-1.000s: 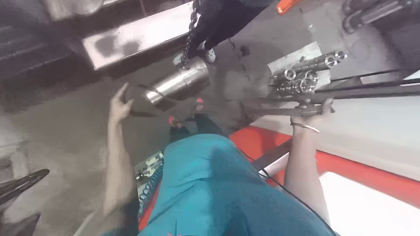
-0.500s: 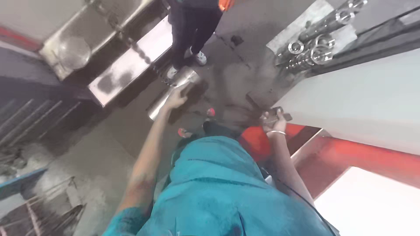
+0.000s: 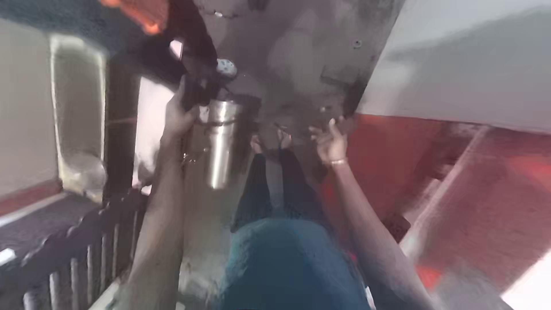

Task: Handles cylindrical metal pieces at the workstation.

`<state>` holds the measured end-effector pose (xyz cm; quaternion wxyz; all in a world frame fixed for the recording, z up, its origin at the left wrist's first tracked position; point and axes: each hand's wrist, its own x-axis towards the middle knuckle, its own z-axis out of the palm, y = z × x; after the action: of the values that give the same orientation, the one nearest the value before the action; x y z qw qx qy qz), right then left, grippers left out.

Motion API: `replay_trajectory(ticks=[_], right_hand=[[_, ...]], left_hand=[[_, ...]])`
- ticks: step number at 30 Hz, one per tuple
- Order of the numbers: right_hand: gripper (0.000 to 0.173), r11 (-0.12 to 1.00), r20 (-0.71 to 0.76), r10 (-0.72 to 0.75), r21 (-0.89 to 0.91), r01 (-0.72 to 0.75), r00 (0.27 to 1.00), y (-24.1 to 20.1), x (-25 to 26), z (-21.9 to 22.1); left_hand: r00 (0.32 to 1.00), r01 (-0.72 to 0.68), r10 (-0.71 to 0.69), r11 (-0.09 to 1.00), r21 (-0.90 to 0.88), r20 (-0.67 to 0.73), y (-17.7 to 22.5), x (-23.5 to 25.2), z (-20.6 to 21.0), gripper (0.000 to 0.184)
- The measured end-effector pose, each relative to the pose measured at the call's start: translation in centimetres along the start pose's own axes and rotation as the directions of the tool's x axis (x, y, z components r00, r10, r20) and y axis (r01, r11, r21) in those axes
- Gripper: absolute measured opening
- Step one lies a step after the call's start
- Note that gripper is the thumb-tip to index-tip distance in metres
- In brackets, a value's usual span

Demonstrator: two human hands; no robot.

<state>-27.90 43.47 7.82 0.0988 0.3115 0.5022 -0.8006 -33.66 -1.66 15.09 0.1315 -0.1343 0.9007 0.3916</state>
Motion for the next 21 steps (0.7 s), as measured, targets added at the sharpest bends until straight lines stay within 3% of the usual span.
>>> replay_trajectory(ticks=[2, 5, 6, 8, 9, 10, 11, 13, 15, 16, 19, 20, 21], right_hand=[[0.038, 0.998, 0.002, -0.014, -0.061, 0.014, 1.000, 4.4, 2.7, 1.3], [0.034, 0.977, -0.030, 0.170, -0.126, -0.173, 0.985, 13.6, 4.2, 0.9], [0.032, 0.962, -0.031, 0.227, -0.149, -0.229, 0.973, 16.9, 5.1, 0.7], [0.031, 0.935, -0.009, 0.324, -0.152, -0.322, 0.946, 22.7, 6.2, 0.6], [0.031, 0.918, 0.018, 0.372, -0.155, -0.365, 0.928, 24.6, 6.3, 0.8], [0.033, 0.902, 0.042, 0.410, -0.171, -0.397, 0.911, 26.2, 6.1, 1.0], [0.035, 0.892, 0.068, 0.427, -0.196, -0.408, 0.902, 27.6, 5.8, 1.1], [0.035, 0.878, 0.089, 0.444, -0.240, -0.414, 0.891, 29.5, 4.9, 1.4], [0.037, 0.854, 0.100, 0.477, -0.289, -0.433, 0.873, 29.9, 3.5, 1.7], [0.037, 0.830, 0.093, 0.508, -0.319, -0.458, 0.856, 29.3, 2.5, 2.0], [0.036, 0.735, 0.066, 0.585, -0.465, -0.494, 0.808, 26.5, -1.6, 1.6], [0.034, 0.698, 0.058, 0.598, -0.528, -0.484, 0.799, 25.7, -3.1, 0.7], [0.032, 0.659, 0.051, 0.606, -0.591, -0.465, 0.794, 25.0, -4.3, -0.3]], left_hand=[[0.996, 0.088, -0.083, 0.984, 0.152, -0.041, -4.3, 5.4, 0.7, 0.089], [0.945, 0.284, -0.323, 0.882, 0.375, 0.043, -14.4, 9.8, 3.9, 0.085], [0.933, 0.283, -0.351, 0.852, 0.440, 0.079, -17.6, 11.1, 4.9, 0.088], [0.955, 0.182, -0.278, 0.820, 0.543, 0.099, -22.0, 12.3, 7.3, 0.078], [0.945, 0.201, -0.314, 0.784, 0.588, 0.096, -21.1, 12.4, 8.8, 0.070], [0.760, 0.460, -0.642, 0.643, 0.612, 0.104, -16.6, 13.8, 10.6, 0.069], [0.664, 0.622, -0.747, 0.569, 0.537, 0.023, -14.3, 14.4, 12.6, 0.067], [0.636, 0.705, -0.770, 0.550, 0.448, -0.056, -14.3, 14.4, 14.8, 0.057], [0.621, 0.683, -0.783, 0.517, 0.516, -0.039, -17.8, 13.8, 14.2, 0.047], [0.589, 0.677, -0.807, 0.462, 0.573, -0.045, -20.0, 13.5, 13.4, 0.043], [0.407, 0.704, -0.913, 0.284, 0.651, -0.042, -24.4, 12.2, 10.9, 0.043], [0.432, 0.637, -0.902, 0.313, 0.705, 0.010, -26.4, 11.2, 9.5, 0.042], [0.556, 0.535, -0.828, 0.421, 0.733, 0.069, -29.3, 9.6, 8.0, 0.043]])
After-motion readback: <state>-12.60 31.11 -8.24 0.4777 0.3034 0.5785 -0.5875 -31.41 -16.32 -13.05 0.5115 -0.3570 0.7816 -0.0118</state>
